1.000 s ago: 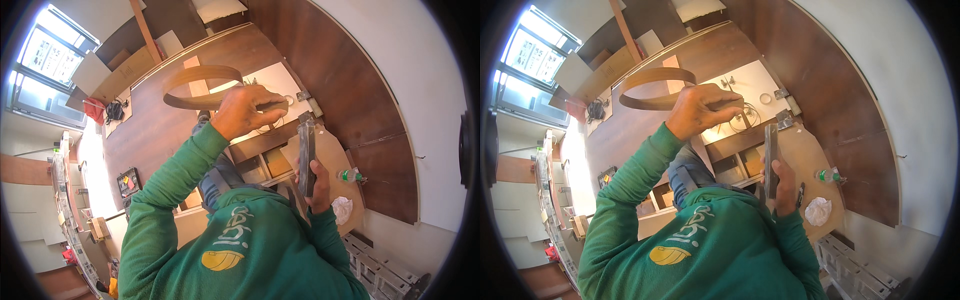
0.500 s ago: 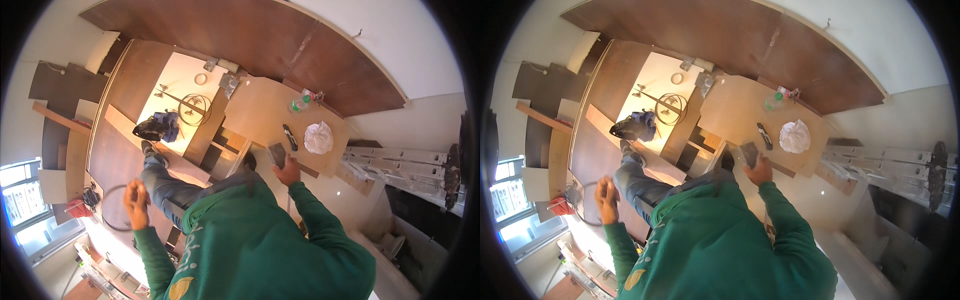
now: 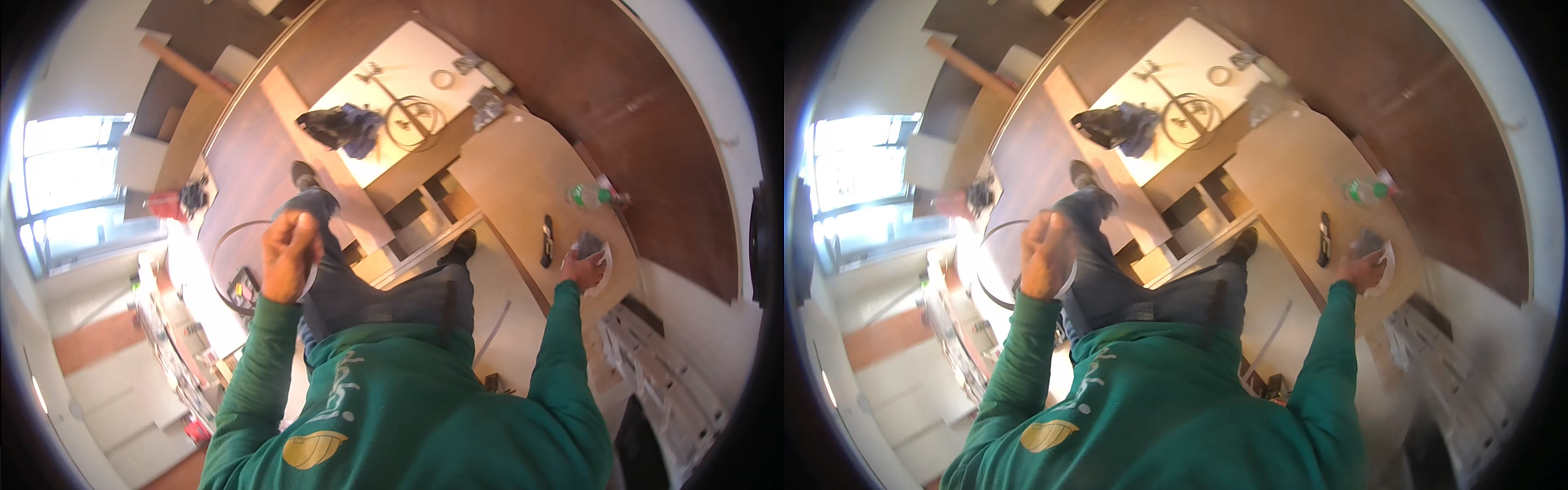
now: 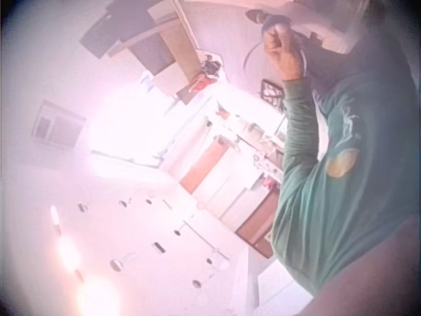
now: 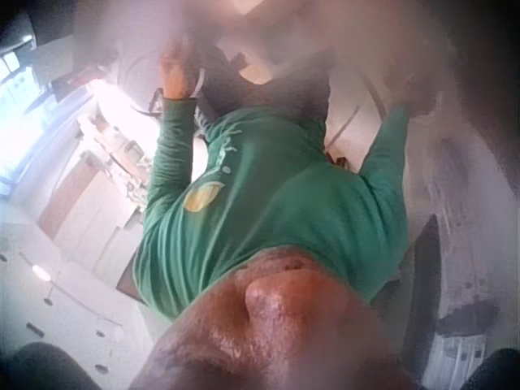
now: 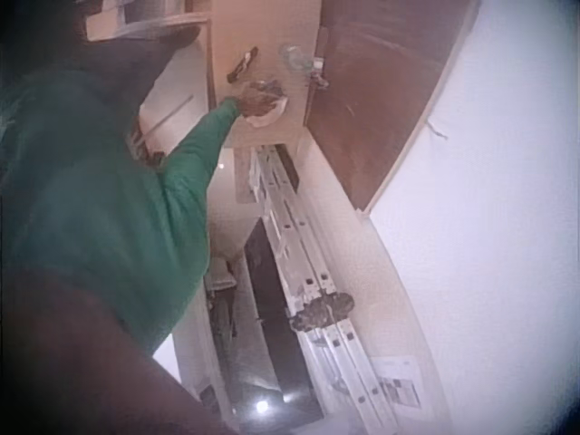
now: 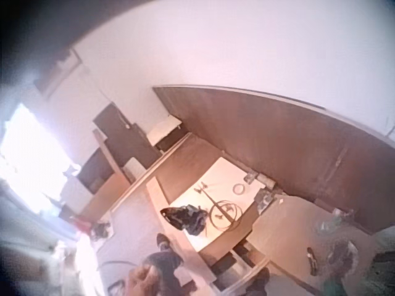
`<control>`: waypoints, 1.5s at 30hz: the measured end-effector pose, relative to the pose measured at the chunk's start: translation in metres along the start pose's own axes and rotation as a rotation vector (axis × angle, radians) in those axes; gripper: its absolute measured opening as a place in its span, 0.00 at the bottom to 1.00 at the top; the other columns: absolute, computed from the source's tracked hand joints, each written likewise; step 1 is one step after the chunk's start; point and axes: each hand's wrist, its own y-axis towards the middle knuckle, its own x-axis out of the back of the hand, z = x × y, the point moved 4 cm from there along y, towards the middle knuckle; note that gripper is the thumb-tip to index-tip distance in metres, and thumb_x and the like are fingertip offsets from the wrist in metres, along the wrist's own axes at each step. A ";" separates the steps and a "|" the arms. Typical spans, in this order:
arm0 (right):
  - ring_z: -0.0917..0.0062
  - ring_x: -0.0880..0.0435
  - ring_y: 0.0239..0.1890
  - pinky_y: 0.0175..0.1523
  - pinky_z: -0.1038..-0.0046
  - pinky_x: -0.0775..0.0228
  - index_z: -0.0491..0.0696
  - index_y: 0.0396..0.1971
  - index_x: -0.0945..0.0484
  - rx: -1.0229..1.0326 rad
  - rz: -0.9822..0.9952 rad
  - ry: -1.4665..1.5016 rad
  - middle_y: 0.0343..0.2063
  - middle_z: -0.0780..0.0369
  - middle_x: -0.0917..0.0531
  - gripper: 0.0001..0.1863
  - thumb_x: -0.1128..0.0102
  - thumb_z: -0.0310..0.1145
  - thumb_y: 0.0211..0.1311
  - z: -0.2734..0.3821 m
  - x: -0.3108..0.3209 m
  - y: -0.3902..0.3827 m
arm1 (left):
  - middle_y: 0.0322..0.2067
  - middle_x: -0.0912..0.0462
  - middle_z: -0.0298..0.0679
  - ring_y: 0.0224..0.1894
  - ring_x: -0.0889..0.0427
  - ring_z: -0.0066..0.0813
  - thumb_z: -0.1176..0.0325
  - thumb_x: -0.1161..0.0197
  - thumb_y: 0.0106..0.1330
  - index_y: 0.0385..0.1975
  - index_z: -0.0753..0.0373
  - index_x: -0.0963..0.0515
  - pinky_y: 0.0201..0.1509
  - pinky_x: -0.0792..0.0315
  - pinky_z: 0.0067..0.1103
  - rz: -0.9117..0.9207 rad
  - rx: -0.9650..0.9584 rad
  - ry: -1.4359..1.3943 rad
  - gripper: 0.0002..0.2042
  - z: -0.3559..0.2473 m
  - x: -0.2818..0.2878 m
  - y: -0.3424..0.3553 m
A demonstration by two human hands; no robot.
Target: The person measures and cuts a strip of cabinet trim using a utility knife and straight edge. They then wipe the trim with a cloth, apply liquid from a bottle to the cabinet edge, and rub the area with a red sanding block.
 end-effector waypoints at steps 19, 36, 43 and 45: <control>0.57 0.12 0.38 0.47 0.59 0.19 0.40 0.46 0.21 0.408 0.365 0.735 0.35 0.51 0.15 0.16 0.31 0.36 0.68 0.060 -0.089 -0.055 | 0.36 0.13 0.39 0.38 0.15 0.25 0.61 0.37 0.81 0.44 0.62 0.22 0.45 0.19 0.25 -0.220 -0.092 -0.246 0.10 0.051 0.060 0.068; 0.83 0.23 0.27 0.30 0.78 0.30 0.45 0.43 0.17 0.229 1.592 1.233 0.33 0.67 0.17 0.15 0.25 0.41 0.70 0.413 0.205 -0.405 | 0.38 0.12 0.40 0.39 0.14 0.24 0.61 0.42 0.83 0.54 0.67 0.19 0.48 0.18 0.23 -0.089 0.014 -0.260 0.15 0.132 0.153 0.012; 0.83 0.27 0.17 0.23 0.75 0.35 0.49 0.30 0.18 -0.013 1.303 1.258 0.23 0.68 0.20 0.22 0.19 0.52 0.62 0.381 0.143 -0.439 | 0.29 0.18 0.34 0.31 0.19 0.24 0.58 0.46 0.84 0.54 0.66 0.22 0.38 0.23 0.26 0.393 -0.037 0.364 0.16 0.152 0.176 -0.102; 0.84 0.24 0.18 0.25 0.76 0.30 0.46 0.33 0.18 0.093 1.192 1.084 0.23 0.65 0.18 0.25 0.22 0.55 0.64 0.349 0.123 -0.430 | 0.29 0.20 0.35 0.31 0.20 0.24 0.59 0.45 0.84 0.52 0.65 0.20 0.37 0.24 0.26 0.337 0.094 0.266 0.15 0.183 0.173 -0.110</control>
